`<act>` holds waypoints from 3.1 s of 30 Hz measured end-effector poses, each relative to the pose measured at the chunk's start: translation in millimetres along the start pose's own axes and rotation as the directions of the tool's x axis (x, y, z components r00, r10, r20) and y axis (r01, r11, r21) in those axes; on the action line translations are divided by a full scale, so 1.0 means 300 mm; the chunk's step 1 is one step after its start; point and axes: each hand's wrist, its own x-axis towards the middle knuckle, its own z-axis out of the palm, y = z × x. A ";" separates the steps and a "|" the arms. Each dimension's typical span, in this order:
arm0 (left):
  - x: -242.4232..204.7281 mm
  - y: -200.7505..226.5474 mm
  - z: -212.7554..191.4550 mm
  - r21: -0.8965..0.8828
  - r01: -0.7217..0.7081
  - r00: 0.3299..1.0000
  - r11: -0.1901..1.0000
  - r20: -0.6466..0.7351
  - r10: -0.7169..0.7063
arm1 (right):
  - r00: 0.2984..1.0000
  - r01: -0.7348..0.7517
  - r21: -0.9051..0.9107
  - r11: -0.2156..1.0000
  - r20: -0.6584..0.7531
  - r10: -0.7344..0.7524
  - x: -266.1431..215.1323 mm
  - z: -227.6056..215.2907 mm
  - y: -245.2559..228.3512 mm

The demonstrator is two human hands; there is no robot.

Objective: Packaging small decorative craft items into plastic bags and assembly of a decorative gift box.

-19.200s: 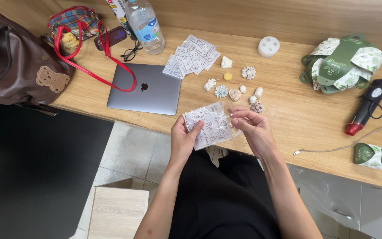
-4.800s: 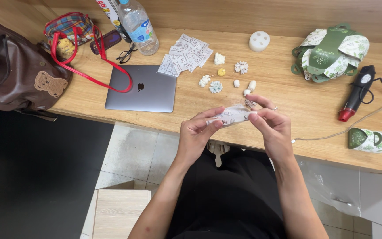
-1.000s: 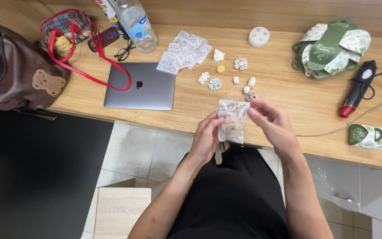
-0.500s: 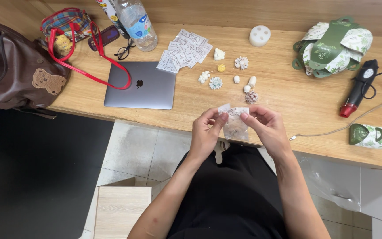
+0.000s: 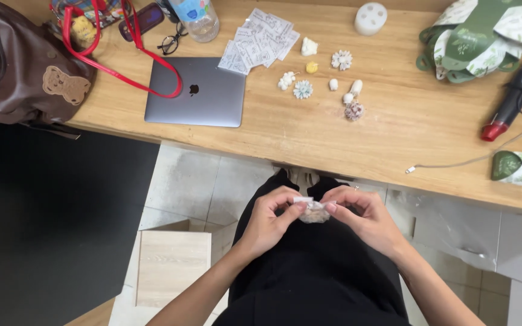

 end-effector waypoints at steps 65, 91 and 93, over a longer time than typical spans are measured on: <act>0.680 -0.433 -0.005 -0.288 0.275 0.959 0.917 0.155 -0.239 | 0.928 -0.223 0.073 0.972 -0.288 0.235 0.573 -0.371 0.451; 0.527 -0.267 -0.093 -0.539 0.330 0.883 0.775 -0.114 -0.455 | 0.838 -0.531 -0.791 0.304 -0.544 0.048 0.771 -1.576 -0.005; 0.528 -0.267 -0.090 -0.555 0.288 0.900 0.780 -0.122 -0.419 | 0.871 -0.303 -0.862 0.406 -0.423 -0.250 0.691 -1.549 -0.071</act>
